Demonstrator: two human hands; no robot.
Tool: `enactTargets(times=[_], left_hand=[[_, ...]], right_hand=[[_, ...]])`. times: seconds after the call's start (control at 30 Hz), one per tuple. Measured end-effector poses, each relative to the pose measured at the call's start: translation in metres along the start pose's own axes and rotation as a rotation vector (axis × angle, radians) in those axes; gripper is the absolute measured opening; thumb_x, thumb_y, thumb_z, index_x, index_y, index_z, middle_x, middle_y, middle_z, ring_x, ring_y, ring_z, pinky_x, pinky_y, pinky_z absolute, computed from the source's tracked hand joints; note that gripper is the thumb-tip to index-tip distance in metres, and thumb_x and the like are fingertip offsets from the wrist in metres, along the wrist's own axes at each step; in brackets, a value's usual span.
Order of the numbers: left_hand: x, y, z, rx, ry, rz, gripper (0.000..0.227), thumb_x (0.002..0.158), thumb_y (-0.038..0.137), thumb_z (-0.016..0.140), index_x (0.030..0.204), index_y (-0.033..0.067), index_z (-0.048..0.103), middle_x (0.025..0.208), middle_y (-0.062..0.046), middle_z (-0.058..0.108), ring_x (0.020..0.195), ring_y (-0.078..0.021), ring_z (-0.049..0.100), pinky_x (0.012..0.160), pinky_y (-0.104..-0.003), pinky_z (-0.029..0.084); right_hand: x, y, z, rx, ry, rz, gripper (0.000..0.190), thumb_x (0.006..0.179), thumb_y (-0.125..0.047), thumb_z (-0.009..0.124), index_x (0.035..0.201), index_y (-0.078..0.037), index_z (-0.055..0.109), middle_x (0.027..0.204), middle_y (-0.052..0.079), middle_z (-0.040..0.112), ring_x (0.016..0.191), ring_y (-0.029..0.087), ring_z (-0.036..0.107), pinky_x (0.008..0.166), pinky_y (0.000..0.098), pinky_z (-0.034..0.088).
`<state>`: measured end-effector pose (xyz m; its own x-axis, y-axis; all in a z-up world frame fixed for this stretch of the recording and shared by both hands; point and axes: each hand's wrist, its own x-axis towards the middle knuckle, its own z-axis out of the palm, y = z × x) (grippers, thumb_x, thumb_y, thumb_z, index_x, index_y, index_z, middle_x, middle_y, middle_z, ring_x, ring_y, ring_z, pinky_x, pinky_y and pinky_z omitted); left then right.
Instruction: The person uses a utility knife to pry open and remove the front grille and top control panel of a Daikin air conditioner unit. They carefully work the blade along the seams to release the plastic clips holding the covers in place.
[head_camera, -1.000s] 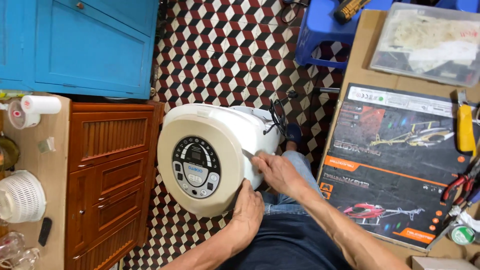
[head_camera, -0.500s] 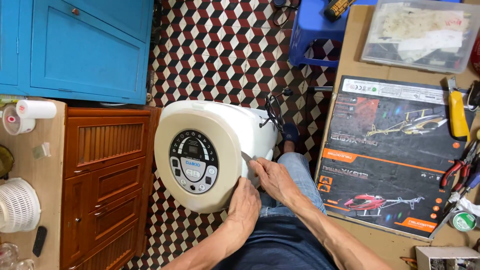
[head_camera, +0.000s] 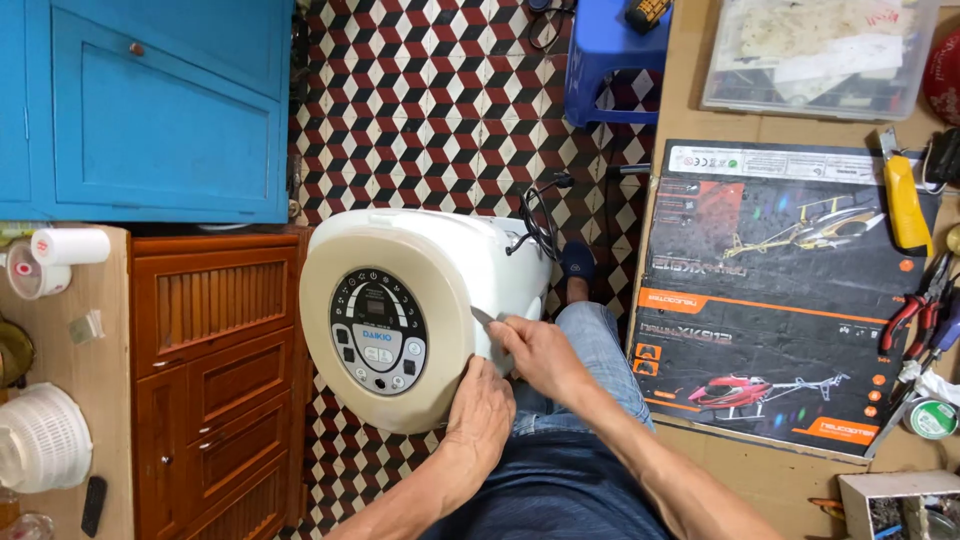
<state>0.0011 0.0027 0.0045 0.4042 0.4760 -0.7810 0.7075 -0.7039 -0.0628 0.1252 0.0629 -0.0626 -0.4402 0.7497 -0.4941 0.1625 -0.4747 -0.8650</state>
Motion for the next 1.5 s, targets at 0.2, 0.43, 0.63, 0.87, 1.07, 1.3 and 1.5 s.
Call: enactTargets(times=[0.2,0.43,0.63,0.87,1.07,1.3,1.5], left_hand=[[-0.009,-0.004,-0.014,0.025,-0.028,-0.022,0.032,0.094,0.020,0.057,0.116,0.0042,0.073,0.104,-0.010,0.068,0.111,-0.0277,0.053,0.098,-0.045,0.031],[-0.006,-0.004,-0.010,0.028,-0.099,0.022,0.031,0.098,0.018,0.054,0.119,0.0058,0.074,0.114,-0.009,0.067,0.118,-0.0283,0.051,0.101,-0.045,0.031],[0.039,0.031,0.082,0.545,0.054,-0.132,0.059,0.092,0.037,0.039,0.143,0.0128,0.054,0.149,-0.004,0.050,0.143,-0.0234,0.031,0.117,-0.043,0.017],[0.043,0.032,0.048,0.087,-0.099,-0.131,0.044,0.107,0.023,0.049,0.146,0.0019,0.058,0.147,-0.015,0.058,0.137,-0.0328,0.048,0.113,-0.046,0.030],[0.041,0.021,0.007,1.623,-0.147,0.057,0.050,0.101,0.049,0.041,0.119,0.0107,0.067,0.129,-0.012,0.065,0.125,-0.0240,0.053,0.106,-0.037,0.034],[-0.093,-0.030,0.000,3.293,-0.537,1.709,0.051,0.093,0.055,0.056,0.116,0.0103,0.068,0.105,-0.011,0.076,0.103,-0.0241,0.071,0.094,-0.038,0.052],[-0.028,0.038,0.173,2.687,-0.592,1.386,0.080,0.085,0.059,0.065,0.147,0.0127,0.046,0.141,-0.017,0.053,0.128,-0.0313,0.056,0.105,-0.049,0.047]], right_hand=[[-0.005,-0.025,0.009,0.092,-0.048,0.175,0.047,0.105,-0.044,0.054,0.076,-0.007,0.062,0.049,0.003,0.050,0.041,0.009,0.041,0.038,0.0276,0.033],[-0.013,-0.026,0.001,0.106,0.042,0.200,0.041,0.097,-0.039,0.064,0.085,0.000,0.073,0.058,-0.001,0.058,0.048,0.008,0.050,0.045,0.0273,0.039],[-0.011,-0.080,0.022,0.090,0.246,0.183,0.042,0.090,-0.028,0.069,0.129,-0.014,0.074,0.073,-0.001,0.064,0.058,0.008,0.049,0.054,0.0283,0.043],[0.003,-0.056,0.035,0.213,0.186,-0.031,0.043,0.090,-0.010,0.066,0.133,-0.003,0.070,0.099,0.002,0.077,0.078,0.000,0.066,0.071,0.0184,0.053],[0.017,-0.067,0.029,0.401,0.177,0.306,0.034,0.085,0.000,0.056,0.117,0.001,0.067,0.094,0.006,0.074,0.038,0.008,0.038,0.035,0.0262,0.033],[0.013,-0.080,0.016,0.370,0.165,0.321,0.025,0.087,0.001,0.057,0.110,0.003,0.069,0.090,0.009,0.075,0.037,0.008,0.037,0.033,0.0256,0.030],[0.006,-0.100,-0.005,-0.002,0.062,0.251,0.022,0.092,-0.017,0.062,0.109,-0.005,0.071,0.075,0.008,0.062,0.041,0.008,0.039,0.038,0.0262,0.032]])
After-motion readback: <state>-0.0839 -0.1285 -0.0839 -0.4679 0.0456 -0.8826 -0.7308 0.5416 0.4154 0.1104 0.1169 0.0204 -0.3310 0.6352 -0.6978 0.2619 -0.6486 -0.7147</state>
